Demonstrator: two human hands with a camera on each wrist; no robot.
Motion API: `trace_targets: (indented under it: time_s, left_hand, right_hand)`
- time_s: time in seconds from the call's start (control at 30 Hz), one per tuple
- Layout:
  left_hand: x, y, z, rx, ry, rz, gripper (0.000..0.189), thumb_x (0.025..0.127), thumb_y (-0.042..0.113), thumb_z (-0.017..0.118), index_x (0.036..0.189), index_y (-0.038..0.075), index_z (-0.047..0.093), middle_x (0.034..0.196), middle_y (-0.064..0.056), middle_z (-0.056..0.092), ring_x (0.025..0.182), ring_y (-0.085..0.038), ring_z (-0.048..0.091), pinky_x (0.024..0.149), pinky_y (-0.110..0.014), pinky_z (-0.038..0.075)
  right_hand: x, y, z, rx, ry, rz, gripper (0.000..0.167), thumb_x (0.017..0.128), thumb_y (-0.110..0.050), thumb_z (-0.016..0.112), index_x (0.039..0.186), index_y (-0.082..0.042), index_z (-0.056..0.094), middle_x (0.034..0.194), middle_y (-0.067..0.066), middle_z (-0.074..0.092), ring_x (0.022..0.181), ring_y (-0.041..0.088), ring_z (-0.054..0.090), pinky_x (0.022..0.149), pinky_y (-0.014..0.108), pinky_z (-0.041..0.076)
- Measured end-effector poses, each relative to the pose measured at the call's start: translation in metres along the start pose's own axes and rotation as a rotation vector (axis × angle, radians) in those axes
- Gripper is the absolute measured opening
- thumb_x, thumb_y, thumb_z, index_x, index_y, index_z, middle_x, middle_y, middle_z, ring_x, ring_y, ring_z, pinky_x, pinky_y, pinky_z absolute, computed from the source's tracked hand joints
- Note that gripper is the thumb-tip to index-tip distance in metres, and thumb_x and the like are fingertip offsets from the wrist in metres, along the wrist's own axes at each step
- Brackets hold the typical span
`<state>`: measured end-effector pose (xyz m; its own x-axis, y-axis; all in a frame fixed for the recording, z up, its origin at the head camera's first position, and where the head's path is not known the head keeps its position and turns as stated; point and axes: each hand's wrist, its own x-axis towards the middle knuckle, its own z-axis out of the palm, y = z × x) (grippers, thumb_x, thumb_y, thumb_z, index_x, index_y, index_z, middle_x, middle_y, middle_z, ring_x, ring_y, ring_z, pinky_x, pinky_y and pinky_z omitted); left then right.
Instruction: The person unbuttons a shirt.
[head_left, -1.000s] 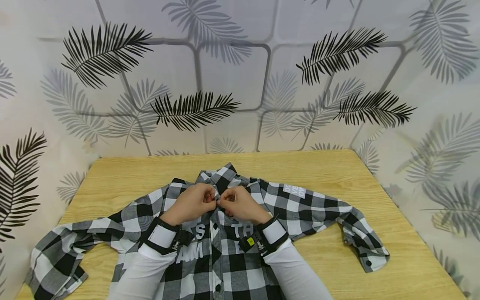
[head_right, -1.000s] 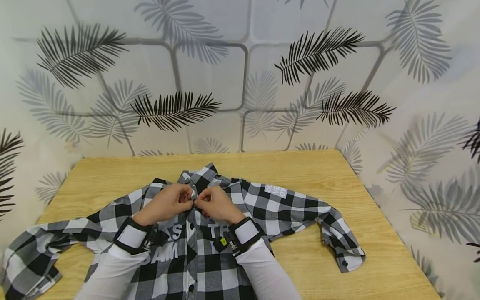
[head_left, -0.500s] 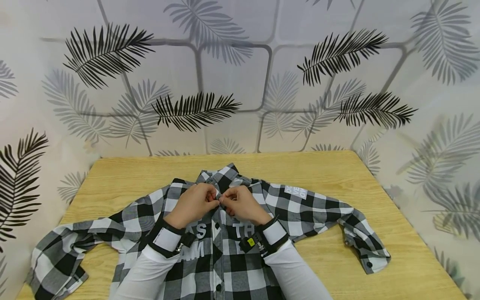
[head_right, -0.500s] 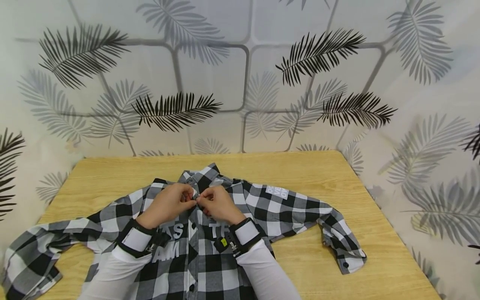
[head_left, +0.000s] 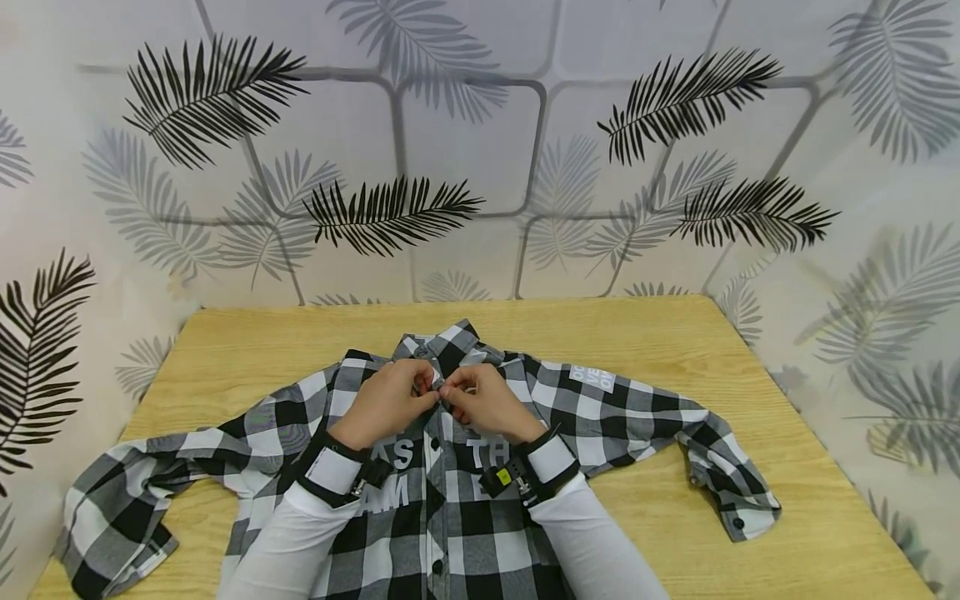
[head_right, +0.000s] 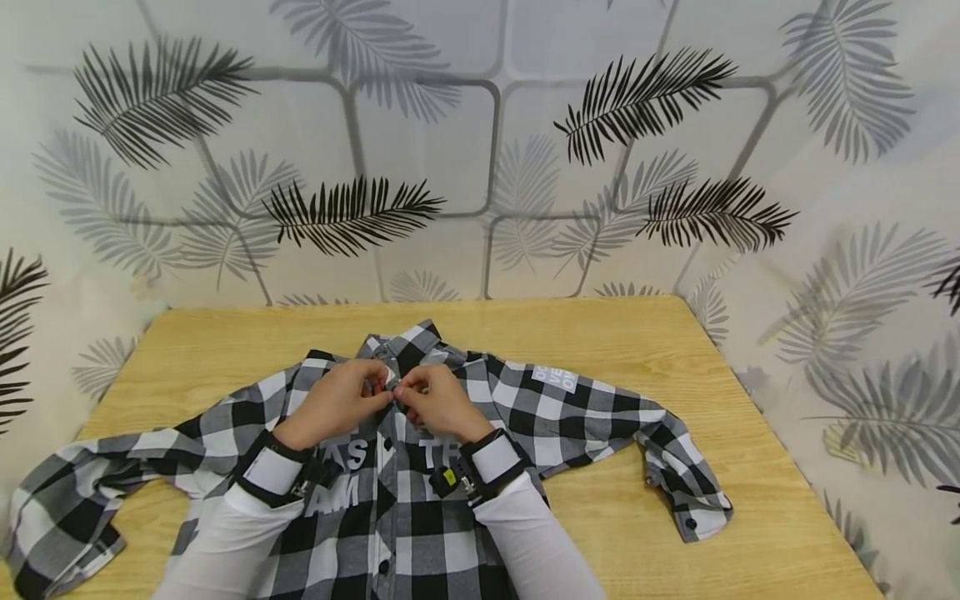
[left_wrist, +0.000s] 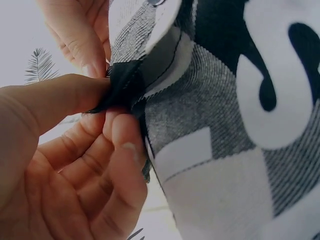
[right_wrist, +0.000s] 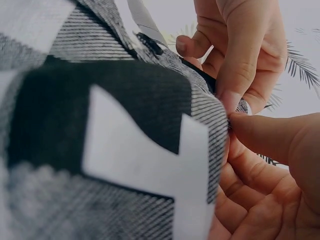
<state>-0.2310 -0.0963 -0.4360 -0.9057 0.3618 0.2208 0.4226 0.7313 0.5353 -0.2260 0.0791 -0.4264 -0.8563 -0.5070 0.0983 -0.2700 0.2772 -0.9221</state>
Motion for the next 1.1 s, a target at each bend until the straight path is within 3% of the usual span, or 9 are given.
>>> trace_targets:
  time_s: [0.37, 0.53, 0.67, 0.87, 0.97, 1.1]
  left_hand:
    - [-0.002, -0.003, -0.003, -0.044, -0.136, 0.018, 0.021, 0.09, 0.028, 0.053, 0.073, 0.016, 0.052, 0.06, 0.002, 0.049, 0.045, -0.013, 0.042, 0.043, -0.027, 0.032]
    - [-0.002, -0.004, -0.008, -0.099, -0.156, 0.072, 0.018, 0.09, 0.029, 0.053, 0.076, 0.018, 0.055, 0.064, 0.003, 0.052, 0.048, -0.012, 0.045, 0.045, -0.027, 0.036]
    - [-0.003, -0.004, -0.013, -0.137, -0.224, 0.118, 0.017, 0.086, 0.029, 0.059, 0.075, 0.017, 0.054, 0.063, 0.003, 0.054, 0.048, -0.011, 0.046, 0.046, -0.026, 0.037]
    - [-0.006, 0.0, -0.018, -0.13, -0.324, 0.183, 0.02, 0.084, 0.021, 0.062, 0.071, 0.013, 0.05, 0.054, 0.002, 0.05, 0.043, -0.009, 0.043, 0.045, -0.023, 0.035]
    - [-0.008, 0.002, -0.019, -0.165, -0.359, 0.167, 0.018, 0.087, 0.017, 0.058, 0.074, 0.01, 0.048, 0.055, 0.0, 0.054, 0.043, -0.012, 0.048, 0.044, -0.025, 0.039]
    - [-0.009, 0.003, -0.02, -0.237, -0.391, 0.101, 0.015, 0.09, 0.016, 0.053, 0.079, 0.008, 0.047, 0.06, -0.005, 0.059, 0.047, -0.019, 0.055, 0.042, -0.03, 0.043]
  right_hand:
    - [-0.002, -0.003, -0.004, 0.01, 0.038, -0.005, 0.014, 0.09, -0.004, 0.05, 0.093, 0.006, 0.059, 0.082, 0.025, 0.057, 0.066, 0.043, 0.055, 0.056, 0.047, 0.047]
    - [0.002, 0.007, -0.007, 0.033, 0.07, -0.006, 0.013, 0.09, -0.007, 0.051, 0.093, 0.002, 0.059, 0.08, 0.019, 0.056, 0.064, 0.036, 0.056, 0.056, 0.042, 0.048]
    - [0.005, 0.014, -0.009, 0.036, 0.134, -0.009, 0.011, 0.09, -0.011, 0.052, 0.091, -0.002, 0.059, 0.078, 0.013, 0.055, 0.06, 0.028, 0.058, 0.054, 0.035, 0.049]
    - [0.0, -0.007, -0.013, 0.059, 0.173, -0.058, 0.011, 0.089, -0.004, 0.051, 0.091, 0.006, 0.056, 0.084, 0.022, 0.054, 0.066, 0.036, 0.059, 0.06, 0.042, 0.05]
    - [-0.006, -0.022, -0.012, 0.041, 0.148, -0.082, 0.012, 0.089, -0.001, 0.05, 0.092, 0.011, 0.054, 0.088, 0.027, 0.053, 0.071, 0.041, 0.058, 0.064, 0.045, 0.049]
    - [-0.013, -0.031, -0.009, -0.046, 0.11, -0.1, 0.015, 0.089, -0.001, 0.052, 0.098, 0.011, 0.052, 0.086, 0.025, 0.055, 0.071, 0.04, 0.058, 0.064, 0.041, 0.048]
